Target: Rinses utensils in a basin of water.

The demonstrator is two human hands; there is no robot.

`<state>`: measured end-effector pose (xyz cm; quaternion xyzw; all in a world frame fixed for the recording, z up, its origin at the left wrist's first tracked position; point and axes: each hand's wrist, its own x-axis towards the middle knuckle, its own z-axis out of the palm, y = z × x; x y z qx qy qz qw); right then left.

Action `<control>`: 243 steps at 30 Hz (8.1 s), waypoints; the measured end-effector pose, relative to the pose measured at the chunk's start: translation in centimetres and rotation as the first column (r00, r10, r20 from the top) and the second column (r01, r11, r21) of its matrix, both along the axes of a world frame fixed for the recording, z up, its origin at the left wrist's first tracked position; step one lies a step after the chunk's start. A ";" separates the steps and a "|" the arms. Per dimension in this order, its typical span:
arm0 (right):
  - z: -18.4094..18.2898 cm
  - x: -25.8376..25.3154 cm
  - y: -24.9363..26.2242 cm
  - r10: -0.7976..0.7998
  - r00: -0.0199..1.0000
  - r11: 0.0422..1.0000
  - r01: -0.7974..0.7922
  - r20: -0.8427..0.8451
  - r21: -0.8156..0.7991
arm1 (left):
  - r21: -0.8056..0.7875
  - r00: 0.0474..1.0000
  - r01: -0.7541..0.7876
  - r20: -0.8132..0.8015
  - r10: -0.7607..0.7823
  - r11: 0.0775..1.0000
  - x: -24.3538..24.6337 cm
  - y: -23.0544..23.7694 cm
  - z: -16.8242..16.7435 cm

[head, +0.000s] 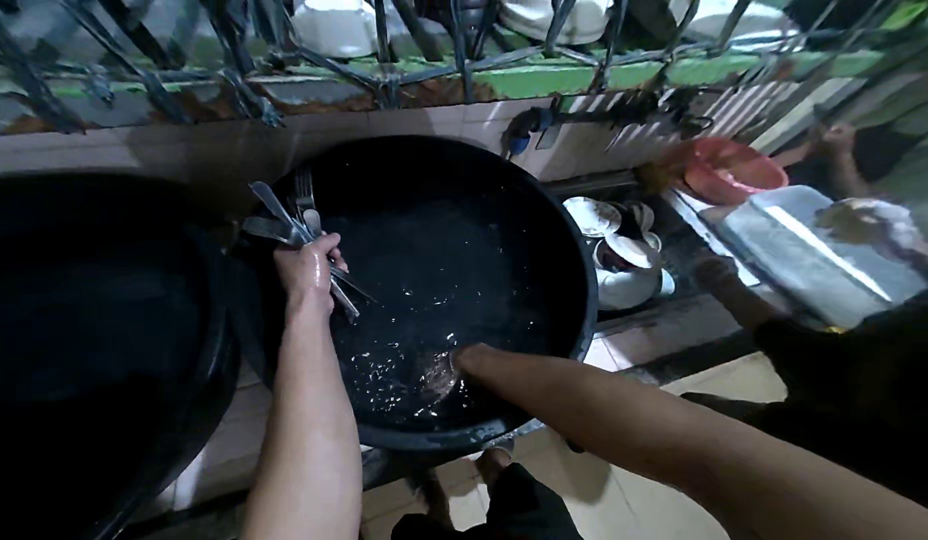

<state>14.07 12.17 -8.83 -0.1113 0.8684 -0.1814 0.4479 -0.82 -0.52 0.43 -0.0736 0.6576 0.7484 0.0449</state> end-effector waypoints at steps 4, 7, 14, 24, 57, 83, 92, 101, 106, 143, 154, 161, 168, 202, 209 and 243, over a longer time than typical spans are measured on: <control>0.2 -1.5 1.7 -0.204 0.948 0.976 0.177 -0.246 -0.130 | 0.067 0.976 -0.168 -0.128 0.175 0.984 -0.2 -0.9 0.2; -0.2 -4.0 2.6 -0.332 0.907 0.941 0.338 -0.259 -0.021 | 0.204 0.923 -0.292 -0.195 0.331 0.934 -0.5 -1.9 0.2; 0.6 -5.4 -0.7 -0.388 0.921 0.862 0.356 -0.017 -0.361 | 0.326 0.804 -0.439 -0.273 0.528 0.837 -0.5 -1.3 0.7; -1.1 -3.4 -2.9 -0.416 0.903 0.845 0.426 0.105 -0.324 | 0.252 0.735 -0.522 -0.352 0.579 0.815 -0.1 -1.0 1.1; 7.7 -5.0 7.0 -0.830 0.131 -0.331 0.667 0.543 -0.668 | -0.524 0.682 0.509 -0.237 -0.691 0.682 4.6 5.1 -0.7; 4.4 -8.1 6.8 -0.971 0.190 -0.006 0.592 0.147 -0.806 | -0.096 0.884 0.407 0.291 -0.365 0.909 1.5 6.8 -3.5; 4.9 -8.3 10.0 -0.880 0.007 -0.434 0.389 0.474 -0.812 | 0.153 0.685 0.638 0.335 -0.647 0.754 1.3 5.7 -2.9; 4.7 -7.9 10.3 -0.816 0.360 -0.291 0.421 0.453 -0.859 | 0.311 0.434 0.805 0.271 -0.859 0.505 1.6 5.5 -3.5; 4.4 -8.2 11.2 -0.812 0.187 -0.492 0.290 0.553 -0.821 | 0.256 0.467 0.785 0.355 -0.810 0.565 1.0 5.2 -3.3; 2.3 -8.6 10.2 -0.870 -0.152 -0.485 0.426 0.468 -0.764 | -0.363 0.785 0.612 0.164 -0.598 0.703 2.1 7.1 -5.0; 2.6 -8.3 13.7 -0.646 0.051 -0.711 0.324 0.762 -0.624 | 0.043 0.515 0.842 0.228 -0.826 0.537 1.3 4.5 -2.8; 3.3 -7.7 11.5 -0.573 0.410 -0.566 0.428 0.709 -0.705 | 0.240 0.270 0.922 0.163 -0.949 0.304 0.9 4.6 -3.8; 3.8 -8.2 11.7 -0.722 0.256 -0.563 0.323 0.643 -0.760 | 0.178 0.221 0.942 0.311 -0.924 0.285 1.6 5.2 -3.9; 6.1 -7.7 8.3 -0.699 0.409 0.715 0.407 -0.587 -0.568 | -0.458 0.713 0.693 0.546 -0.440 0.556 0.0 3.8 -3.6; 3.1 -8.8 5.8 -0.468 0.710 0.872 0.272 -0.527 -0.408 | -0.193 0.640 0.716 0.566 -0.520 0.671 -1.1 1.7 -3.4; 0.9 -3.6 9.9 -0.859 0.332 0.390 0.918 -0.390 -0.077 | -0.432 0.715 0.699 0.416 -0.562 0.570 5.2 4.9 -3.5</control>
